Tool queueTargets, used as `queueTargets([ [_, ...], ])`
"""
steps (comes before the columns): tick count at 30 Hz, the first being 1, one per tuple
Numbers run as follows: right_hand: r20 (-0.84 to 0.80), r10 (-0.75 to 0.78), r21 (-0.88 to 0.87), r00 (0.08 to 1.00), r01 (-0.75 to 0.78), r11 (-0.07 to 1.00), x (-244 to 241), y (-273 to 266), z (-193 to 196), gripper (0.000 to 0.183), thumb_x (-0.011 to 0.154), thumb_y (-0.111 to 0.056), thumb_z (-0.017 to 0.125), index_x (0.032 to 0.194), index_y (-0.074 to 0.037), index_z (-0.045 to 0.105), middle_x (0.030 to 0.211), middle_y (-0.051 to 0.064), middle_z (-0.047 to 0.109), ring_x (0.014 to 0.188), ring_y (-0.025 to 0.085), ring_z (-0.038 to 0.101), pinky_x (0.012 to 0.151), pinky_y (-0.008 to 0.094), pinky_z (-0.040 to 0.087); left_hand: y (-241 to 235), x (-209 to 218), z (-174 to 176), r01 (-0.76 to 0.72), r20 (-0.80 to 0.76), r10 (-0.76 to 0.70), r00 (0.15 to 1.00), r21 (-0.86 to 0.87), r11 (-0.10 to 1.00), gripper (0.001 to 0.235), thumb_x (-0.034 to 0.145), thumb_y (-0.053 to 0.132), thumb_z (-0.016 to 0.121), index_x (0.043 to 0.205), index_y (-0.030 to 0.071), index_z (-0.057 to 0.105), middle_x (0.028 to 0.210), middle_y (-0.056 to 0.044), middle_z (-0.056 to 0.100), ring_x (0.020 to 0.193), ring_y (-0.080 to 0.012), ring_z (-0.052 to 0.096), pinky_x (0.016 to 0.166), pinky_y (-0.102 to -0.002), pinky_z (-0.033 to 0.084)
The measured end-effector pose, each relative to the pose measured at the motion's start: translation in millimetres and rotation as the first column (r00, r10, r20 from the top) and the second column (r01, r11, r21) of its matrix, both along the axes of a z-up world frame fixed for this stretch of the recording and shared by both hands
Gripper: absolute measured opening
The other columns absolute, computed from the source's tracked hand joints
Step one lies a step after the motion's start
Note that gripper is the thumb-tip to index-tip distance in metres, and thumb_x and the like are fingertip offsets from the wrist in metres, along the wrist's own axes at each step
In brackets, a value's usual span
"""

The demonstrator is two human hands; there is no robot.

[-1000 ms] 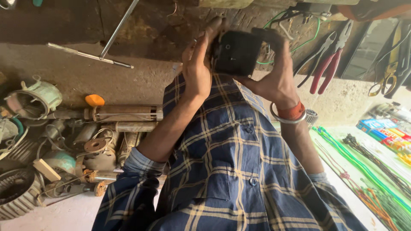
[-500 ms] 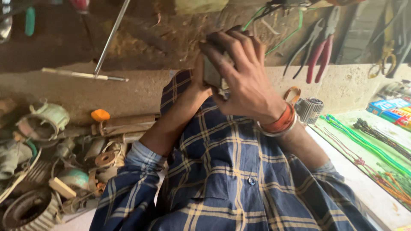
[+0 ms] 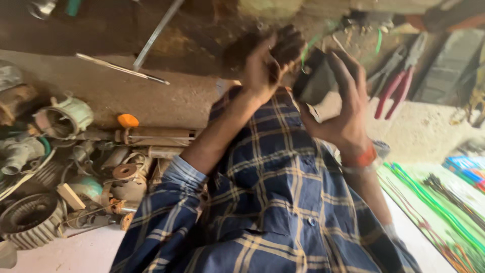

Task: The person uses pliers to strip and twist wires connected to an electric motor. They repeatedly adjust the wire ends and connections at the motor's terminal box.

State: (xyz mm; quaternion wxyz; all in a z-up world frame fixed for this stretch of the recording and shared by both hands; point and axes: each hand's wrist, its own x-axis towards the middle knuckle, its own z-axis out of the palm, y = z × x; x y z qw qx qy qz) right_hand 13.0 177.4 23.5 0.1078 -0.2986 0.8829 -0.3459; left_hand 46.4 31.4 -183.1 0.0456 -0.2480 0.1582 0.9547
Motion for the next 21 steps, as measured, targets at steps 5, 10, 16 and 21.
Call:
queueTargets([
  [5, -0.109, -0.023, -0.038, 0.994, 0.019, 0.999, 0, 12, -19, 0.087, 0.086, -0.008, 0.089, 0.156, -0.003, 0.037, 0.150, 0.023, 0.046, 0.141, 0.040, 0.049, 0.121, 0.046, 0.046, -12, -2, 7, -0.205, -0.368, 0.096, 0.925, -0.268, 0.941, 0.042, 0.116, 0.024, 0.040, 0.146, -0.001, 0.054, 0.147, -0.019, 0.060, 0.138, -0.0302, 0.061, 0.114, -0.039, 0.053],
  [10, -0.024, -0.069, -0.107, 0.997, 0.066, 0.992, 7, 29, -14, 0.088, 0.086, -0.008, 0.088, 0.158, -0.004, 0.038, 0.152, 0.022, 0.045, 0.143, 0.042, 0.049, 0.116, 0.046, 0.051, -16, -3, 26, -0.188, -0.310, -0.128, 0.942, -0.804, 0.564, 0.039, 0.104, 0.012, 0.042, 0.137, 0.005, 0.060, 0.133, -0.013, 0.064, 0.122, -0.0236, 0.066, 0.106, -0.035, 0.055],
  [16, -0.131, 0.049, 0.096, 0.990, -0.037, 0.995, 9, 20, -8, 0.086, 0.082, -0.006, 0.086, 0.155, -0.004, 0.041, 0.153, 0.024, 0.048, 0.142, 0.043, 0.045, 0.121, 0.051, 0.043, -27, -11, 47, -0.189, -0.136, -0.309, 0.941, -0.971, -0.148, 0.048, 0.079, -0.004, 0.071, 0.125, 0.008, 0.066, 0.129, -0.010, 0.060, 0.125, -0.0326, 0.056, 0.103, -0.042, 0.054],
  [21, -0.093, -0.011, -0.004, 0.996, 0.011, 1.000, 4, 22, -1, 0.082, 0.085, -0.008, 0.087, 0.154, -0.004, 0.044, 0.152, 0.023, 0.050, 0.144, 0.039, 0.049, 0.119, 0.047, 0.048, -33, -18, 47, -0.208, -0.095, -0.390, 0.916, -0.943, -0.259, 0.043, 0.081, -0.006, 0.073, 0.121, 0.008, 0.069, 0.132, -0.006, 0.060, 0.126, -0.0321, 0.057, 0.101, -0.040, 0.056],
])
